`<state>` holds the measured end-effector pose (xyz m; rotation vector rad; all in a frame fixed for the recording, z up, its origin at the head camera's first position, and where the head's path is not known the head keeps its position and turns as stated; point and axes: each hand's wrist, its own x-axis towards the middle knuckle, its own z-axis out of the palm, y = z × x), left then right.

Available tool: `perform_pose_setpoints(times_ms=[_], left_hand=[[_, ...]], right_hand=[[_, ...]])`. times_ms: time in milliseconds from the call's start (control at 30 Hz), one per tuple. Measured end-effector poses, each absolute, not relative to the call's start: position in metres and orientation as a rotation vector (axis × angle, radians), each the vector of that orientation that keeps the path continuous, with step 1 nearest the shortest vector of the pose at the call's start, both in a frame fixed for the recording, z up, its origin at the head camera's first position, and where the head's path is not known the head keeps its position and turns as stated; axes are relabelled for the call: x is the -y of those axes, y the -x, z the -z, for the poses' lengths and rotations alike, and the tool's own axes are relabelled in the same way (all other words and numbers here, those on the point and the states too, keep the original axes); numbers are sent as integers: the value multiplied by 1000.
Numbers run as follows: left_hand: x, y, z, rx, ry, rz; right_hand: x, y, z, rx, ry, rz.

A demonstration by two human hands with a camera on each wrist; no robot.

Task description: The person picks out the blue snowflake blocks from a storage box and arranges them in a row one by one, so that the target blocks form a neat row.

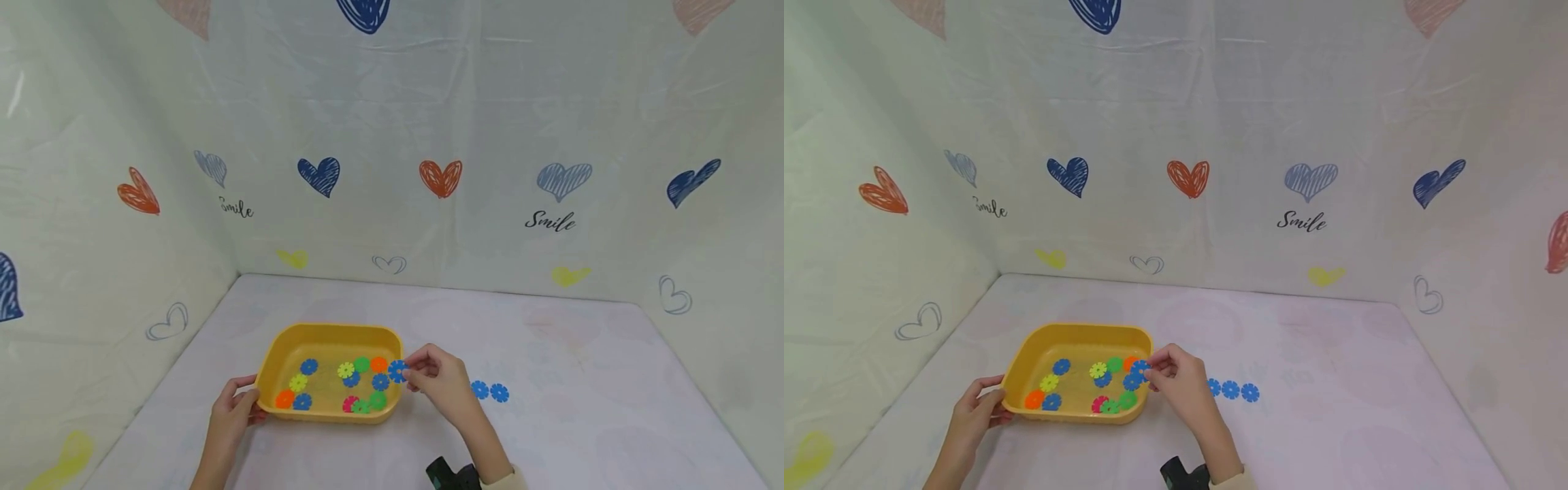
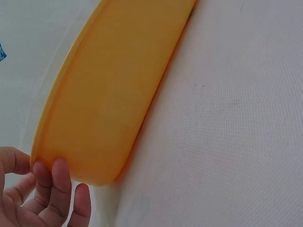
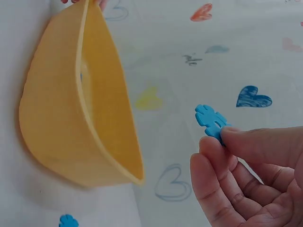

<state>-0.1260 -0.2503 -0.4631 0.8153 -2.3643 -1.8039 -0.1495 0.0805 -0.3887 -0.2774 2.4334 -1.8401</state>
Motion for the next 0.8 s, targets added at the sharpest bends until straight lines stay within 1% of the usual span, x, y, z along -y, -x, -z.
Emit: perform_pose_setpoints(times_ms=[167,400,667,800], left_hand=[[264,138,493,2362,-828,1755],[264,137,494,2360,-824,1756],[263,136,491,2387,-843,1752],[261,134,485,2394,-827,1760]], right_hand=[[-102,146,394,-2523,100,1815],[-138,144,410,-2594,-79,1794],[-182,146,430,-2666,-281,1610],[-203,149,440,-2656,-336,1567]])
